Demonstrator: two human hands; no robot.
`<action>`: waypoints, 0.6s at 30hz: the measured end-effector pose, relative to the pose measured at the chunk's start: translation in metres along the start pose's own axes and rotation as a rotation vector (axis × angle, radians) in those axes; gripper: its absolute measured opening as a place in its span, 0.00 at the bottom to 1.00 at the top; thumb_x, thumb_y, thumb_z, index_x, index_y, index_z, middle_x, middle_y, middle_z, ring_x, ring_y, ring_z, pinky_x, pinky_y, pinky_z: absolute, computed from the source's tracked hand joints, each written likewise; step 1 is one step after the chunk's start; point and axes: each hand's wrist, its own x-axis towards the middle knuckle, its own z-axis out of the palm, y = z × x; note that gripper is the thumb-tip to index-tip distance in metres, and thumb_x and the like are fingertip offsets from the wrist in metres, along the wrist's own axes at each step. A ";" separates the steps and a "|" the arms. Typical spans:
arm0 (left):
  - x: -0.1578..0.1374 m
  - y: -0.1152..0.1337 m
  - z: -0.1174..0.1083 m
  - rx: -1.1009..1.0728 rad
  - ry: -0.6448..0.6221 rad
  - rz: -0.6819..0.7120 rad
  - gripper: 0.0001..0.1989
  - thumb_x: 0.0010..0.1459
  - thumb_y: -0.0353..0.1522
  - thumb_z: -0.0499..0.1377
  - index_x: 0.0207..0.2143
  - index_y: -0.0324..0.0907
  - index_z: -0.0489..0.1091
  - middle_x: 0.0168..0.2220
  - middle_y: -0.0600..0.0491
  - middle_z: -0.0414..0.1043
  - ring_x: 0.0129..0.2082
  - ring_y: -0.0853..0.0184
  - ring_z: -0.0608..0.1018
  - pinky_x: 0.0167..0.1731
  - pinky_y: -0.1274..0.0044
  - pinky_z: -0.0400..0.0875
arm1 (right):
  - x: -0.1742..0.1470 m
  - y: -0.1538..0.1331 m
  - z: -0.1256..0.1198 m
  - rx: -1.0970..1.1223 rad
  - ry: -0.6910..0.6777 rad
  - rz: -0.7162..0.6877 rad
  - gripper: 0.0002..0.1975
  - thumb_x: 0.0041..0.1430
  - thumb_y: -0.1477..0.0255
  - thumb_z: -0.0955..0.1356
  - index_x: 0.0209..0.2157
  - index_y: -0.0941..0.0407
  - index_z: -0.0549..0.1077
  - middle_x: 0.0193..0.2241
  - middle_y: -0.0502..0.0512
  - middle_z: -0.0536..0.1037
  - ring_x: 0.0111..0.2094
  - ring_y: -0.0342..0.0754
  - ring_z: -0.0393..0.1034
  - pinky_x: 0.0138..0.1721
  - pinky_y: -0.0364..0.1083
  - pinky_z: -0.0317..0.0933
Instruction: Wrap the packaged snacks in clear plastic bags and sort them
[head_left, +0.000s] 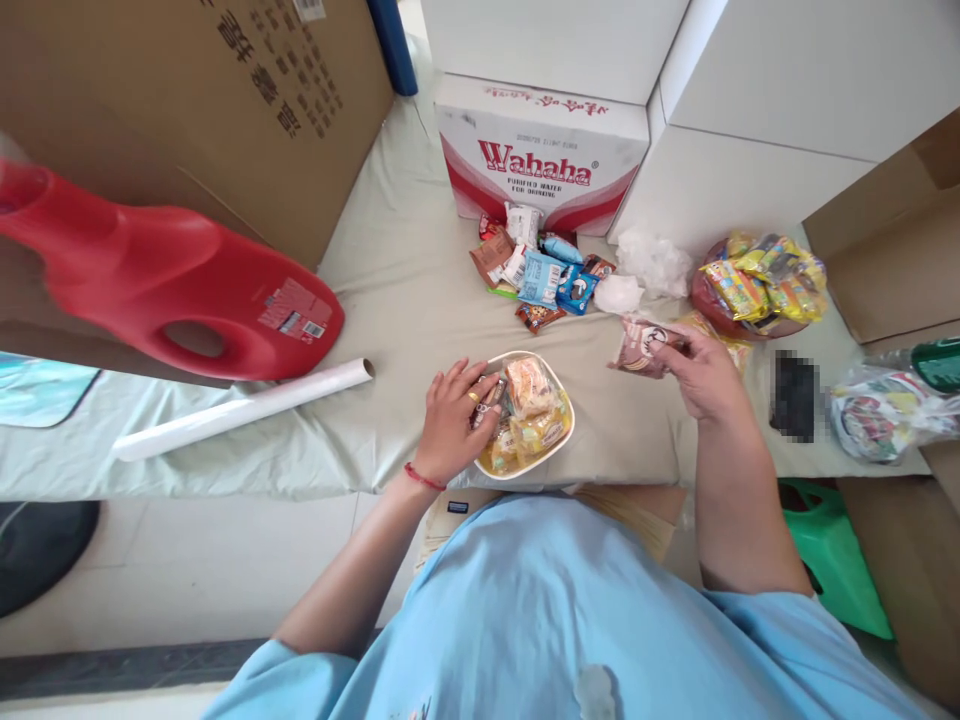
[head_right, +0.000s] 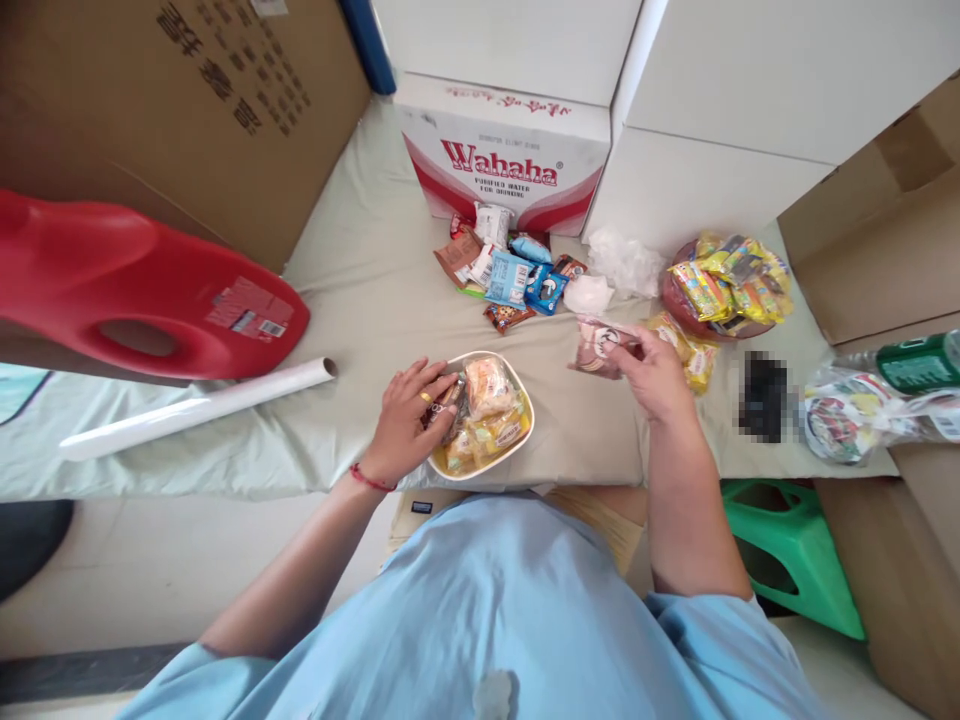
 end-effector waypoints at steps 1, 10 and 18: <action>0.002 -0.001 0.002 -0.016 -0.022 -0.021 0.20 0.65 0.38 0.55 0.57 0.48 0.73 0.63 0.47 0.70 0.68 0.50 0.65 0.67 0.49 0.54 | -0.007 -0.014 0.010 0.139 -0.065 -0.005 0.21 0.54 0.56 0.72 0.44 0.55 0.76 0.33 0.53 0.78 0.34 0.49 0.71 0.35 0.48 0.67; -0.012 0.014 0.021 -0.017 0.162 -0.294 0.25 0.59 0.36 0.55 0.58 0.45 0.70 0.62 0.43 0.69 0.68 0.49 0.64 0.67 0.52 0.54 | -0.050 -0.078 0.141 0.342 -0.502 -0.017 0.22 0.62 0.60 0.70 0.55 0.51 0.71 0.41 0.54 0.80 0.39 0.51 0.74 0.42 0.50 0.69; -0.013 0.015 0.017 -0.101 0.176 -0.321 0.19 0.68 0.35 0.48 0.56 0.47 0.71 0.61 0.46 0.71 0.62 0.55 0.71 0.68 0.52 0.50 | -0.051 -0.085 0.129 -0.331 -0.620 -0.280 0.13 0.69 0.71 0.63 0.51 0.52 0.75 0.44 0.55 0.82 0.43 0.51 0.75 0.44 0.45 0.64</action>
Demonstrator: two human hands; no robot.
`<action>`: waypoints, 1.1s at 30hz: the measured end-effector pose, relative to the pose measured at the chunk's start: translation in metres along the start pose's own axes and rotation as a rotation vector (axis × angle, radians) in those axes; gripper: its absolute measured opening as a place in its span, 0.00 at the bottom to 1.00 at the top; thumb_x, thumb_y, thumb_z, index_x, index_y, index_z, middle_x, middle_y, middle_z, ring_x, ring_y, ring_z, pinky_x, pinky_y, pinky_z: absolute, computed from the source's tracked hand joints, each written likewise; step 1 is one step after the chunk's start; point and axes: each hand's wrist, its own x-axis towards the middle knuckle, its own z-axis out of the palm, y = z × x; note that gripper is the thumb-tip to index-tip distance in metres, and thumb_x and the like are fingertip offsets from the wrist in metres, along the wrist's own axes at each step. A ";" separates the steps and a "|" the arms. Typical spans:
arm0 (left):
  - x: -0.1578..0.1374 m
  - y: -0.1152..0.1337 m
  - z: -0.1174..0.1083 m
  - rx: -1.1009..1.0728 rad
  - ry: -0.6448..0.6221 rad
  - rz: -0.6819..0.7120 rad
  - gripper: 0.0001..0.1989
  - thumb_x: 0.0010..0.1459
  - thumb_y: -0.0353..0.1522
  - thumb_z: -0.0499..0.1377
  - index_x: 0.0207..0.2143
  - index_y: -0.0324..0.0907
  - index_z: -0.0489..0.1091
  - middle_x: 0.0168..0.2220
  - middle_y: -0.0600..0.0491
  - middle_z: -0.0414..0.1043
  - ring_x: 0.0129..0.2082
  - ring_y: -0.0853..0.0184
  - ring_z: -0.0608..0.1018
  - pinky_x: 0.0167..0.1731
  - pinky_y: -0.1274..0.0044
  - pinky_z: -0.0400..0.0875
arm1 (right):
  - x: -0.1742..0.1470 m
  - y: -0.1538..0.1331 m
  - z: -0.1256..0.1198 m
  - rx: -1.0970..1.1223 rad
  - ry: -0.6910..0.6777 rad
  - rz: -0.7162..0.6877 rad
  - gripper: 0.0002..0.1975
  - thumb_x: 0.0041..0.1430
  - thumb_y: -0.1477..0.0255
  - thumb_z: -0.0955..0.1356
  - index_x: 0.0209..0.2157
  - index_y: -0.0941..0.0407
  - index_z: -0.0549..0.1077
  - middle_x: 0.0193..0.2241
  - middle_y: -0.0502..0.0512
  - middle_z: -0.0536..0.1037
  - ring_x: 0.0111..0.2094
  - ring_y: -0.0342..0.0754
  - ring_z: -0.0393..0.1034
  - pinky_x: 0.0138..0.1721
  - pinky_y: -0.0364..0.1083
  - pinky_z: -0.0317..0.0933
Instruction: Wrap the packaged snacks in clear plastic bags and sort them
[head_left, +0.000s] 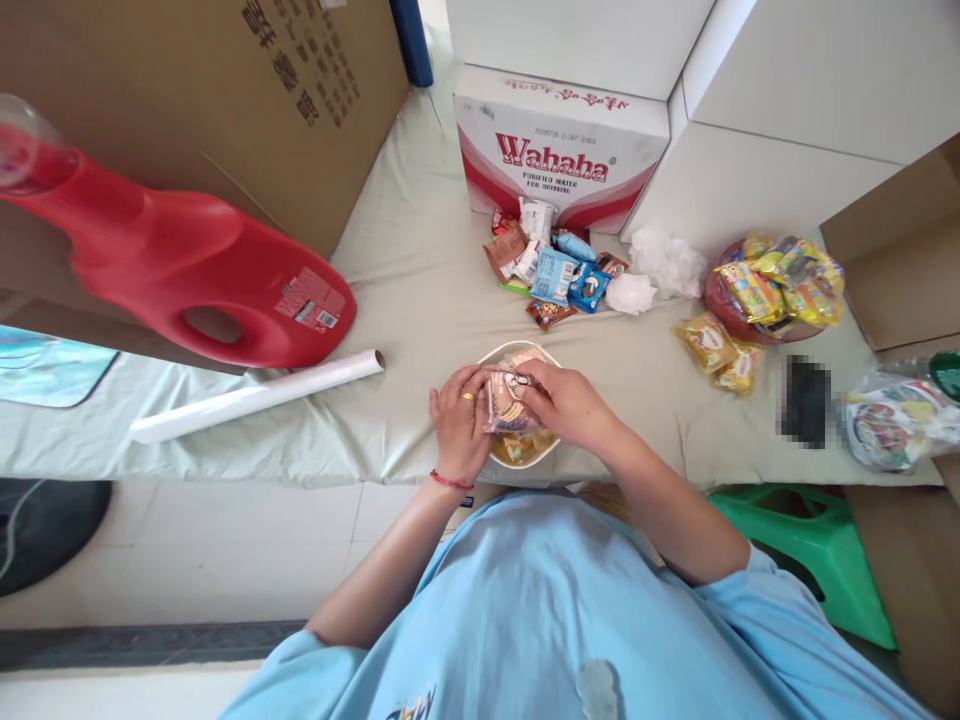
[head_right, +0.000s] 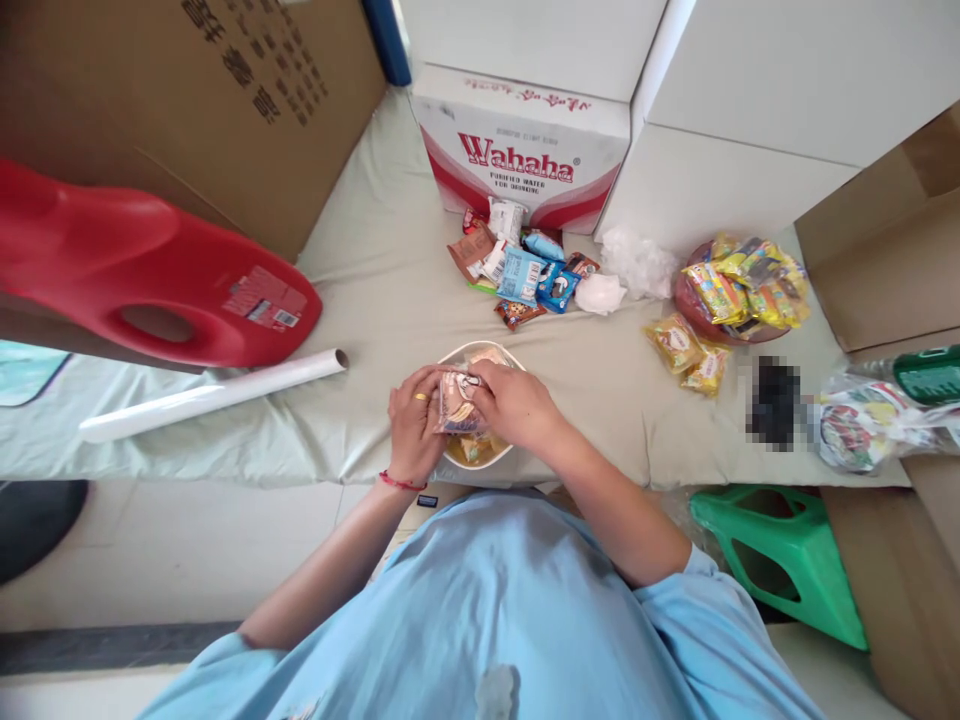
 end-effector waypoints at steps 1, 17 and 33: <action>0.001 0.000 -0.001 -0.019 0.019 -0.003 0.19 0.70 0.35 0.46 0.56 0.48 0.72 0.60 0.47 0.72 0.61 0.57 0.72 0.67 0.55 0.52 | -0.001 0.000 -0.004 -0.060 -0.022 0.007 0.13 0.69 0.71 0.64 0.51 0.51 0.75 0.45 0.54 0.82 0.44 0.51 0.75 0.44 0.45 0.64; -0.006 0.029 -0.013 0.177 0.046 0.428 0.25 0.73 0.35 0.46 0.70 0.43 0.59 0.68 0.43 0.65 0.72 0.58 0.61 0.71 0.57 0.39 | -0.015 0.010 0.033 -0.350 0.256 -0.160 0.20 0.72 0.67 0.61 0.60 0.54 0.73 0.71 0.63 0.58 0.70 0.65 0.47 0.67 0.67 0.50; -0.002 0.028 -0.015 0.205 -0.213 0.459 0.30 0.74 0.39 0.46 0.74 0.46 0.47 0.71 0.42 0.58 0.71 0.55 0.62 0.69 0.56 0.47 | -0.048 0.236 -0.107 -0.557 0.715 0.569 0.27 0.67 0.64 0.60 0.60 0.67 0.66 0.56 0.79 0.71 0.58 0.66 0.64 0.59 0.62 0.57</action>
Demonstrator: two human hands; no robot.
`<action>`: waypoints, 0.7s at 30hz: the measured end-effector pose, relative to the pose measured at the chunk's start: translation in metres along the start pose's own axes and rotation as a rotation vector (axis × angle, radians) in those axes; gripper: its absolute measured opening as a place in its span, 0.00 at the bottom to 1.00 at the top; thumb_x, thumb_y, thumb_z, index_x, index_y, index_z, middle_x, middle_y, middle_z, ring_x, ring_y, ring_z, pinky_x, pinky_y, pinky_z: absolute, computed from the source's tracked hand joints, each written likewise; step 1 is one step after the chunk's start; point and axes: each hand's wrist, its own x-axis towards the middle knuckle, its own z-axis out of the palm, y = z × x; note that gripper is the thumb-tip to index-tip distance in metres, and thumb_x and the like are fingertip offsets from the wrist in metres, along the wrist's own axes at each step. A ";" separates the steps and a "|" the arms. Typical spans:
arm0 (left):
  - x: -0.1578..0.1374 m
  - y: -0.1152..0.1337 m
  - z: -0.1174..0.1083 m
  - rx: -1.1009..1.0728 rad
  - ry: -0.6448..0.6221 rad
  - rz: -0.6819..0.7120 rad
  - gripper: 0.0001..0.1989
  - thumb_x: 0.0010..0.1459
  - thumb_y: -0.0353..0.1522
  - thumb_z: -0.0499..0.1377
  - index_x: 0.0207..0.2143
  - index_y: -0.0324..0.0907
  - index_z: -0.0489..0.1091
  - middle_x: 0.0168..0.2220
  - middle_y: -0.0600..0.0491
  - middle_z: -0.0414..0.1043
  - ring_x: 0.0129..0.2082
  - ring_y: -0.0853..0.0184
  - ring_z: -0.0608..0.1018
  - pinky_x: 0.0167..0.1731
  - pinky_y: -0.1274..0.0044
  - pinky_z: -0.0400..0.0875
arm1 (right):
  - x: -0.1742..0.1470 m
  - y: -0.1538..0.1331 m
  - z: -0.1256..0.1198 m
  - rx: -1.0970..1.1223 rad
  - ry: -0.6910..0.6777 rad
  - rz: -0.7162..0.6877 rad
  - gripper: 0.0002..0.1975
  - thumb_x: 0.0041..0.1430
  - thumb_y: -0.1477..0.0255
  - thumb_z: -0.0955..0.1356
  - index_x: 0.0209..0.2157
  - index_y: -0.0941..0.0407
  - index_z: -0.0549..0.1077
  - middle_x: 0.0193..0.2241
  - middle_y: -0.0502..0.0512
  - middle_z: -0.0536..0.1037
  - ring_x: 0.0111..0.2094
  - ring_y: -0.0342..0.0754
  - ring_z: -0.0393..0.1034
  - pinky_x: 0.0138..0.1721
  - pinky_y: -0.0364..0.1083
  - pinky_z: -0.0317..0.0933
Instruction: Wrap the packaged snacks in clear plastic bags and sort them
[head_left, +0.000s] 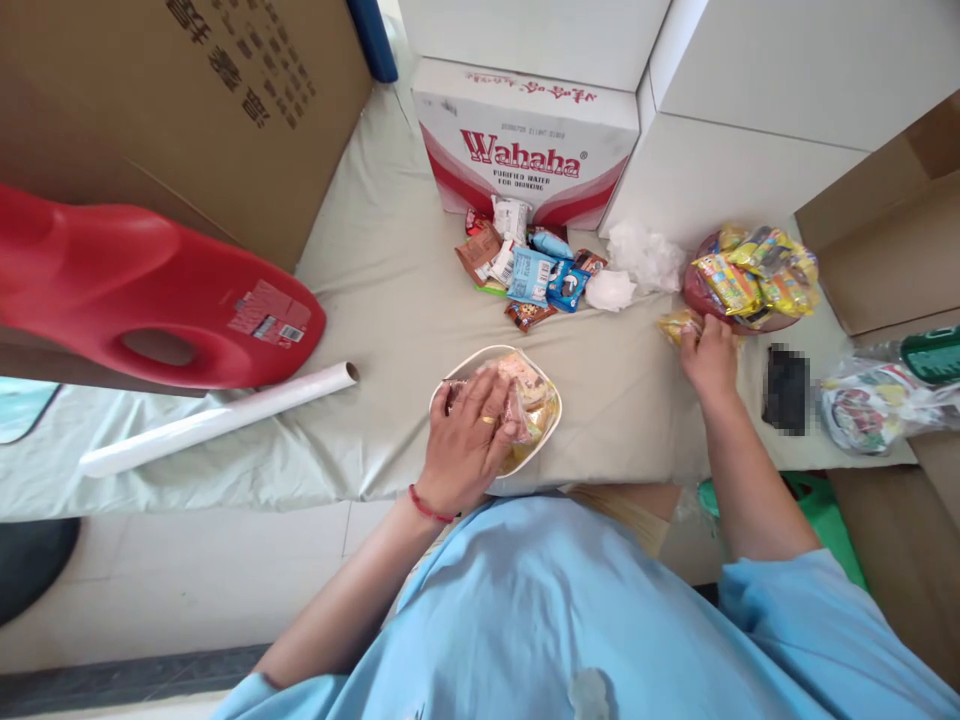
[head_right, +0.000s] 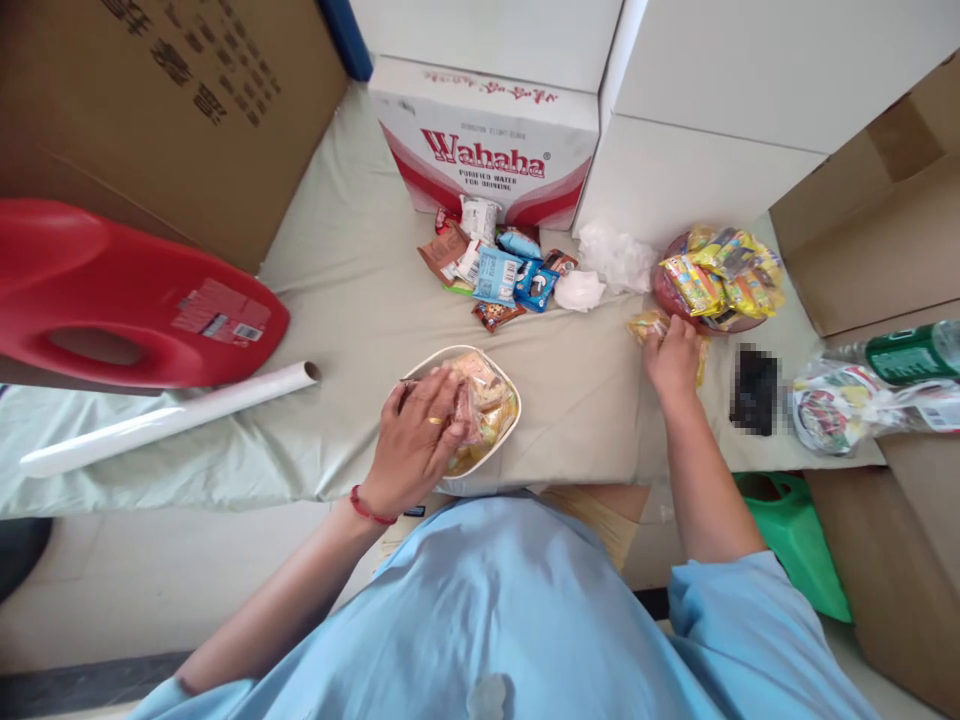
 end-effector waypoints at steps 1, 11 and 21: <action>-0.002 -0.002 -0.003 -0.056 0.045 -0.012 0.30 0.74 0.39 0.45 0.75 0.46 0.45 0.72 0.41 0.56 0.71 0.55 0.61 0.69 0.57 0.50 | 0.004 0.002 0.003 -0.050 -0.040 -0.005 0.27 0.68 0.64 0.59 0.60 0.68 0.66 0.55 0.79 0.72 0.55 0.65 0.65 0.58 0.61 0.57; -0.042 -0.004 -0.027 -0.131 0.496 -0.233 0.19 0.72 0.34 0.50 0.62 0.43 0.66 0.60 0.41 0.68 0.62 0.56 0.71 0.63 0.60 0.66 | 0.024 -0.002 -0.002 -0.242 -0.201 0.134 0.29 0.68 0.55 0.59 0.54 0.63 0.75 0.53 0.78 0.73 0.53 0.68 0.63 0.47 0.57 0.58; -0.008 0.021 0.008 -0.051 0.145 0.055 0.32 0.69 0.37 0.55 0.72 0.45 0.52 0.67 0.42 0.65 0.69 0.54 0.65 0.70 0.56 0.51 | 0.021 -0.020 -0.029 -0.213 -0.404 0.001 0.18 0.65 0.59 0.67 0.47 0.57 0.79 0.41 0.68 0.81 0.42 0.60 0.73 0.41 0.53 0.61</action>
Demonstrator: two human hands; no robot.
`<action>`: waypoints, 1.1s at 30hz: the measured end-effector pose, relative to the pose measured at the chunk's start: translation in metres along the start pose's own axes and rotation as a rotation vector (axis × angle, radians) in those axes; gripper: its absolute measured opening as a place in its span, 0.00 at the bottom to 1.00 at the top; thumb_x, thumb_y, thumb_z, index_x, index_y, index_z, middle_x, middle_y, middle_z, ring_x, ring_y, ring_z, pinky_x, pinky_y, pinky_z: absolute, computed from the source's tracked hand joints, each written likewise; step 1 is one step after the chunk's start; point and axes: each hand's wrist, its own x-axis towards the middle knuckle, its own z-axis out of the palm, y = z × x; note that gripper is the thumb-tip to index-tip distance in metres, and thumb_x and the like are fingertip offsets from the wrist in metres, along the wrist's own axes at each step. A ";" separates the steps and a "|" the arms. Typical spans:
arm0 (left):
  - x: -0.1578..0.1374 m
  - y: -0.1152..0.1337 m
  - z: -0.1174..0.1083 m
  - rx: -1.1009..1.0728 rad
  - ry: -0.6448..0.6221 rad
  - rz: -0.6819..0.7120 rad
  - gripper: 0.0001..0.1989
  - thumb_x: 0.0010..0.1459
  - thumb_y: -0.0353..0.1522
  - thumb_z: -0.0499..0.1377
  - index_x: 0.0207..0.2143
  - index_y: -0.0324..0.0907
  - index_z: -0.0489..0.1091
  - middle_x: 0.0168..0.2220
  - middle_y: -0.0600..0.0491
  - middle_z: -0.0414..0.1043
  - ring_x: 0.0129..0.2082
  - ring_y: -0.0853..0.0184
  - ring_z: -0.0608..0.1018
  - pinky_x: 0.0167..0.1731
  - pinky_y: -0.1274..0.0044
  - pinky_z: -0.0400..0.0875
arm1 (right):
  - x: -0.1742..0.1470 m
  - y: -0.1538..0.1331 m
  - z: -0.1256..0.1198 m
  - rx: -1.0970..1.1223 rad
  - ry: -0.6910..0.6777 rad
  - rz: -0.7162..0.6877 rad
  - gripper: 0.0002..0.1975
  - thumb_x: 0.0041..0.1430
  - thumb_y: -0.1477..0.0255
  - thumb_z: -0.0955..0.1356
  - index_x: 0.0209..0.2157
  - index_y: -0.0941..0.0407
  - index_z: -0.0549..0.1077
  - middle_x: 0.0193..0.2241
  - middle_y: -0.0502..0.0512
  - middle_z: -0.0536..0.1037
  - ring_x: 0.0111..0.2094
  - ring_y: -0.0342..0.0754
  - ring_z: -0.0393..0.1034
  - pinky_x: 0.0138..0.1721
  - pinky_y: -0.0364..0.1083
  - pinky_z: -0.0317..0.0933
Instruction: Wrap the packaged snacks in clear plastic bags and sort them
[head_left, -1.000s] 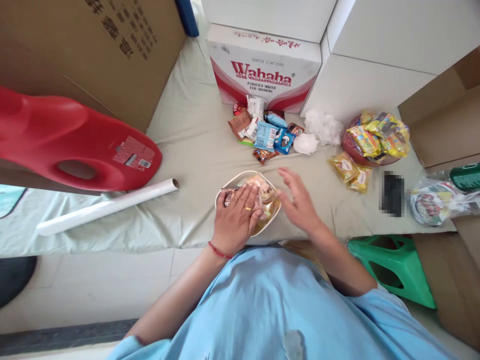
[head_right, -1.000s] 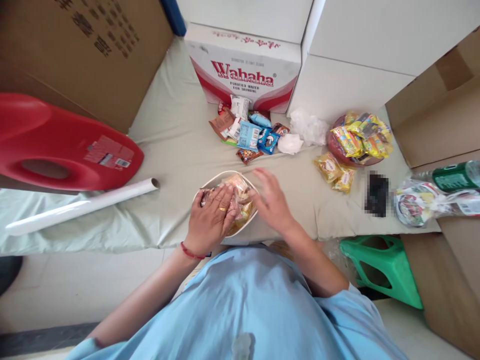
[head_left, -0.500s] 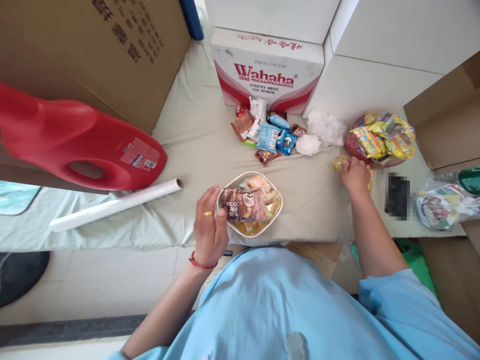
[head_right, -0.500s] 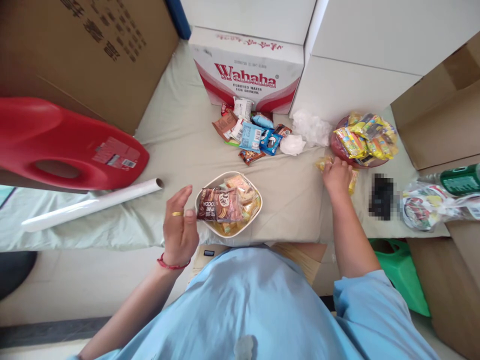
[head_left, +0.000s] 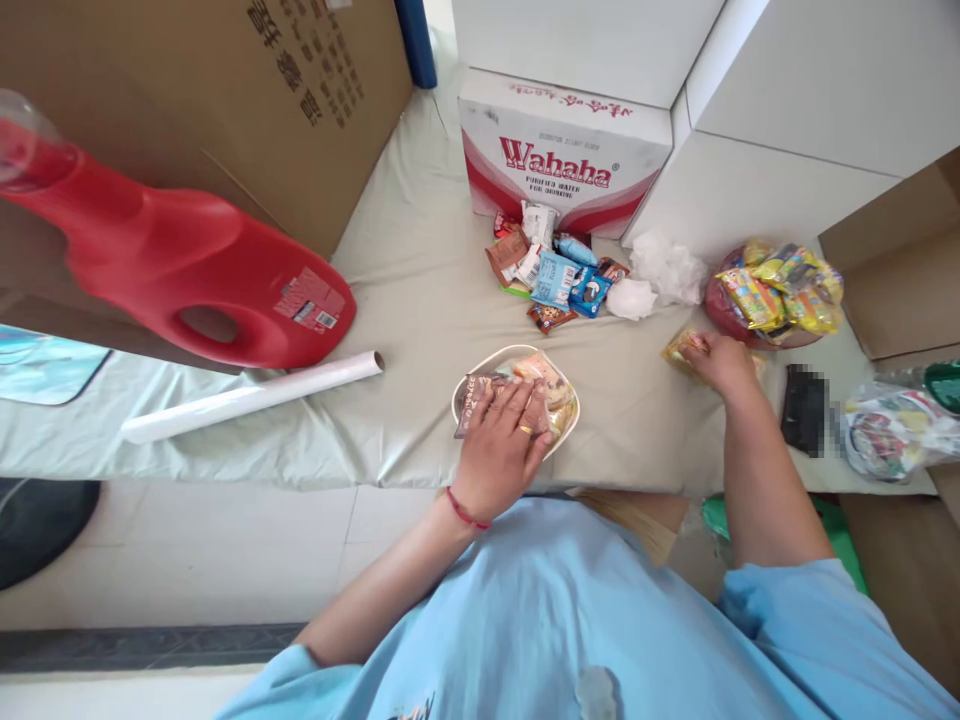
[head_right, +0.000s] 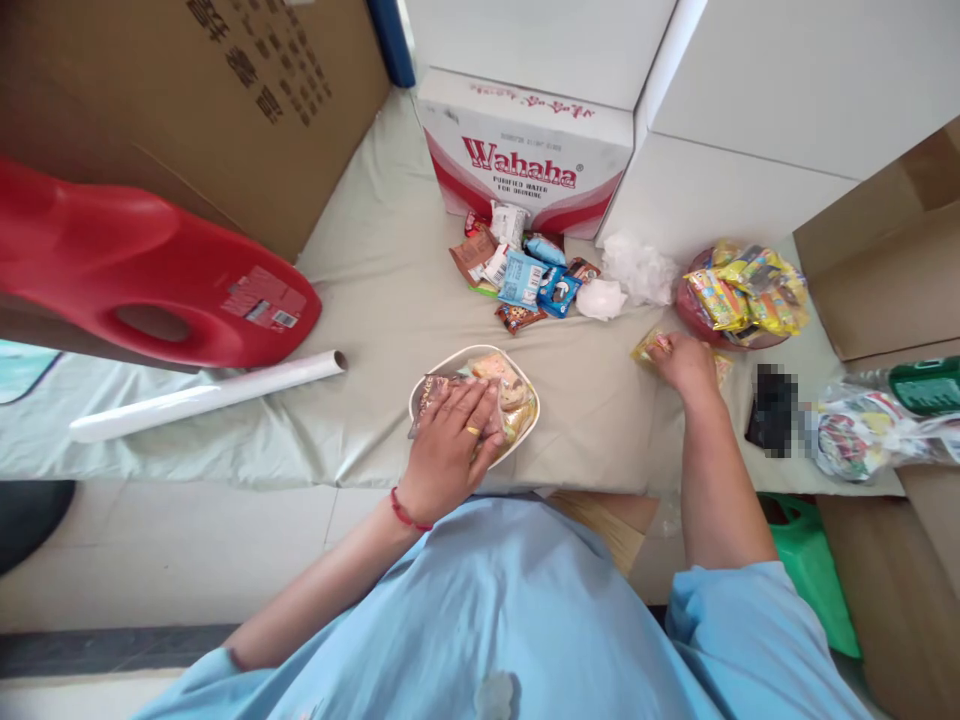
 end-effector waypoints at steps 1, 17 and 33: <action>0.000 0.000 0.005 0.007 -0.010 0.008 0.31 0.69 0.36 0.55 0.72 0.44 0.53 0.67 0.42 0.66 0.69 0.54 0.66 0.70 0.57 0.51 | -0.005 -0.003 -0.006 0.028 0.033 -0.026 0.17 0.65 0.60 0.67 0.46 0.56 0.79 0.40 0.67 0.80 0.41 0.59 0.73 0.40 0.53 0.61; -0.046 -0.022 0.021 0.039 0.388 -0.169 0.26 0.65 0.34 0.60 0.64 0.45 0.60 0.60 0.39 0.68 0.68 0.50 0.66 0.63 0.53 0.64 | -0.057 -0.257 -0.038 0.394 -0.270 -1.253 0.15 0.68 0.62 0.66 0.47 0.58 0.78 0.41 0.58 0.80 0.47 0.53 0.69 0.50 0.47 0.59; -0.040 -0.037 0.029 -0.392 0.452 -0.673 0.19 0.73 0.43 0.46 0.53 0.43 0.68 0.56 0.41 0.71 0.56 0.61 0.76 0.51 0.66 0.75 | -0.062 -0.240 -0.022 0.255 -0.262 -1.203 0.19 0.70 0.64 0.64 0.28 0.54 0.81 0.38 0.58 0.80 0.55 0.54 0.65 0.60 0.53 0.55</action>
